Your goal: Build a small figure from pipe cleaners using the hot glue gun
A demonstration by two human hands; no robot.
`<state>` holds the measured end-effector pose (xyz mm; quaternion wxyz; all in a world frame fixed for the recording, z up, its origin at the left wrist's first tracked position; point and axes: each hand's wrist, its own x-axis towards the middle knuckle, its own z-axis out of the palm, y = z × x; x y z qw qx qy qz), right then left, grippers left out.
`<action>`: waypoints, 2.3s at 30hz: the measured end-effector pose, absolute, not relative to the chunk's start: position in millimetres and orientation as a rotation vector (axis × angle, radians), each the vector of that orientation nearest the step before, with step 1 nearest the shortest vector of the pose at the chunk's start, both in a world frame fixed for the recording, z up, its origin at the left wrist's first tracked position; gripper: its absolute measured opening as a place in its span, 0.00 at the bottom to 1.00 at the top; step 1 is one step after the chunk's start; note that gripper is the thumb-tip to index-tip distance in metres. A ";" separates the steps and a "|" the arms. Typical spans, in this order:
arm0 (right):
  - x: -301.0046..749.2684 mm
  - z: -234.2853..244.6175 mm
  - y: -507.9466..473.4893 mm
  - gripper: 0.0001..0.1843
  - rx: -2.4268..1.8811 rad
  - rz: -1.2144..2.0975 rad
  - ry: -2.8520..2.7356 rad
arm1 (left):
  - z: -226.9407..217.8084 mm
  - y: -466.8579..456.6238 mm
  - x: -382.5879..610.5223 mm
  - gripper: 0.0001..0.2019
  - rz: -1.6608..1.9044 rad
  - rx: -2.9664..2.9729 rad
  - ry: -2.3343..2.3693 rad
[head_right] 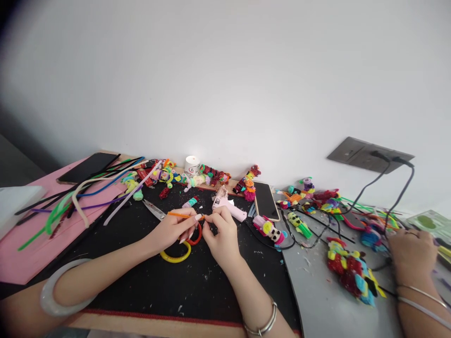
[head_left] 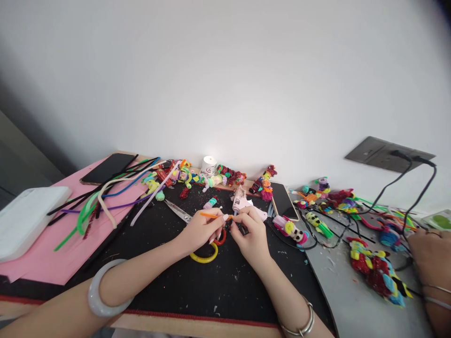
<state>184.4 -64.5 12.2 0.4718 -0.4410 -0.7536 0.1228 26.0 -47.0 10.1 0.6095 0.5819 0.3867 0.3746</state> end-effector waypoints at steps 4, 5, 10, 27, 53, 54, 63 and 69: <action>184.8 12.4 -64.2 0.08 -1.080 0.306 -1.851 | 10.0 -46.8 26.3 0.18 0.863 1.341 0.895; 184.8 12.3 -64.1 0.08 -1.079 0.306 -1.851 | 10.0 -46.8 26.4 0.18 0.864 1.342 0.896; 184.8 12.0 -63.9 0.08 -1.077 0.303 -1.856 | 10.1 -46.5 26.8 0.18 0.858 1.346 0.905; 186.8 6.4 -64.3 0.08 -1.074 0.139 -2.002 | 7.0 -44.8 25.6 0.15 0.847 1.356 0.891; 186.0 -0.2 -63.5 0.09 -1.181 -0.003 -2.128 | 0.3 -41.5 27.9 0.15 0.820 1.330 0.940; 186.0 -0.2 -63.6 0.10 -1.184 -0.006 -2.135 | 0.3 -41.4 27.9 0.15 0.817 1.334 0.949; 184.6 -0.6 -67.4 0.09 -1.176 0.037 -2.190 | 0.6 -41.1 24.9 0.16 0.818 1.389 0.958; 186.1 3.4 -62.5 0.08 -1.177 0.417 -1.861 | 2.6 -36.9 23.9 0.17 0.889 1.222 0.893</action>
